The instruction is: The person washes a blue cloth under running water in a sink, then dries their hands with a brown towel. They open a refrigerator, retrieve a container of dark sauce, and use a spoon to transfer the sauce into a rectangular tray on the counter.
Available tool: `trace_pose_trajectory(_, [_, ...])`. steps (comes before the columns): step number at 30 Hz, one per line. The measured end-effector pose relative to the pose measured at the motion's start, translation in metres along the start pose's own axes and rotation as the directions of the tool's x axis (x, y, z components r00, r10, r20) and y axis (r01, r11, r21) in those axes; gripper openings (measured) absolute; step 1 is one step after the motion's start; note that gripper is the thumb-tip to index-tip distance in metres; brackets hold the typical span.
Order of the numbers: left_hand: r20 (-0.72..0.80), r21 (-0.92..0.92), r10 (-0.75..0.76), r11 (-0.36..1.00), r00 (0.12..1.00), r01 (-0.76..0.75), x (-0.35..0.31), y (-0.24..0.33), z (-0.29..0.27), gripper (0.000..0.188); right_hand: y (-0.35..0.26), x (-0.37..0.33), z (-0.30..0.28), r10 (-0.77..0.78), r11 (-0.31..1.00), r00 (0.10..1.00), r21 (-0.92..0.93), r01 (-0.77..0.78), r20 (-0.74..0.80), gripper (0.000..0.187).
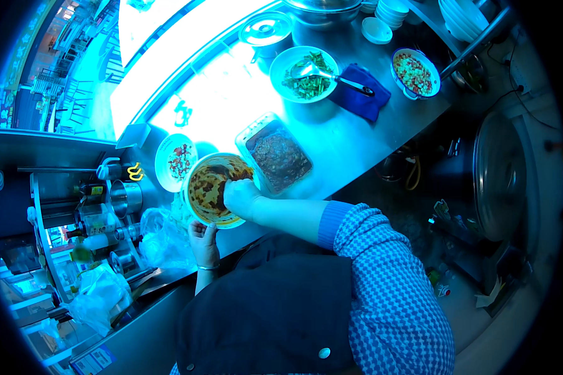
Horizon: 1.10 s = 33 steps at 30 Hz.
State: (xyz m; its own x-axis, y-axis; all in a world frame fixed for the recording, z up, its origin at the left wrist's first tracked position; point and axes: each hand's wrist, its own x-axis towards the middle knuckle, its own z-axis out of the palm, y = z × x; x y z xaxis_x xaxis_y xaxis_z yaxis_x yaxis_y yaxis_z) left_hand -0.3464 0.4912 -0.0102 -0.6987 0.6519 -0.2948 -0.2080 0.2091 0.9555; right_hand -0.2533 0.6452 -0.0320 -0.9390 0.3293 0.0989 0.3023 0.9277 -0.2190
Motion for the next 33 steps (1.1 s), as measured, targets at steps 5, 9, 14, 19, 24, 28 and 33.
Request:
trace_pose_trajectory(5, [-0.029, 0.004, 0.035, 0.999, 0.999, -0.035, -0.004, -0.006, -0.003, 0.027, 0.003, 0.000, -0.022, 0.241, 0.881, 0.940, 0.353, -0.316, 0.240, 0.018])
trace_pose_trajectory(9, [-0.035, -0.001, 0.040, 0.999, 0.999, -0.040, -0.007, -0.013, -0.008, 0.027, 0.020, 0.019, -0.004, 0.421, 0.525, 0.835, 0.655, -0.543, 0.354, 0.021])
trace_pose_trajectory(14, [-0.045, -0.024, 0.021, 0.999, 0.999, -0.022, -0.007, -0.010, -0.006, 0.027, -0.010, 0.036, 0.007, 0.380, 0.501, 0.855, 0.698, -0.512, 0.354, 0.016])
trace_pose_trajectory(19, [-0.049, 0.026, 0.057, 0.998, 0.997, -0.056, -0.006, -0.009, -0.012, 0.027, -0.011, 0.013, 0.001, -0.179, 0.895, 0.952, 0.442, 0.053, 0.249, 0.015])
trace_pose_trajectory(24, [-0.066, 0.014, 0.051, 0.999, 0.996, -0.050, -0.007, -0.010, -0.010, 0.027, 0.005, 0.002, -0.006, -0.096, 0.958, 0.993, 0.264, 0.112, -0.071, 0.017])
trace_pose_trajectory(28, [-0.024, 0.049, 0.054, 0.997, 0.998, -0.053, -0.008, -0.006, -0.008, 0.027, 0.009, 0.010, 0.002, -0.071, 0.971, 0.979, 0.211, 0.111, -0.191, 0.016])
trace_pose_trajectory(33, [-0.028, 0.020, 0.010, 1.000, 1.000, -0.009, -0.006, -0.007, -0.011, 0.030, 0.003, -0.004, 0.011, -0.212, 0.958, 0.976, 0.184, 0.219, -0.055, 0.017])
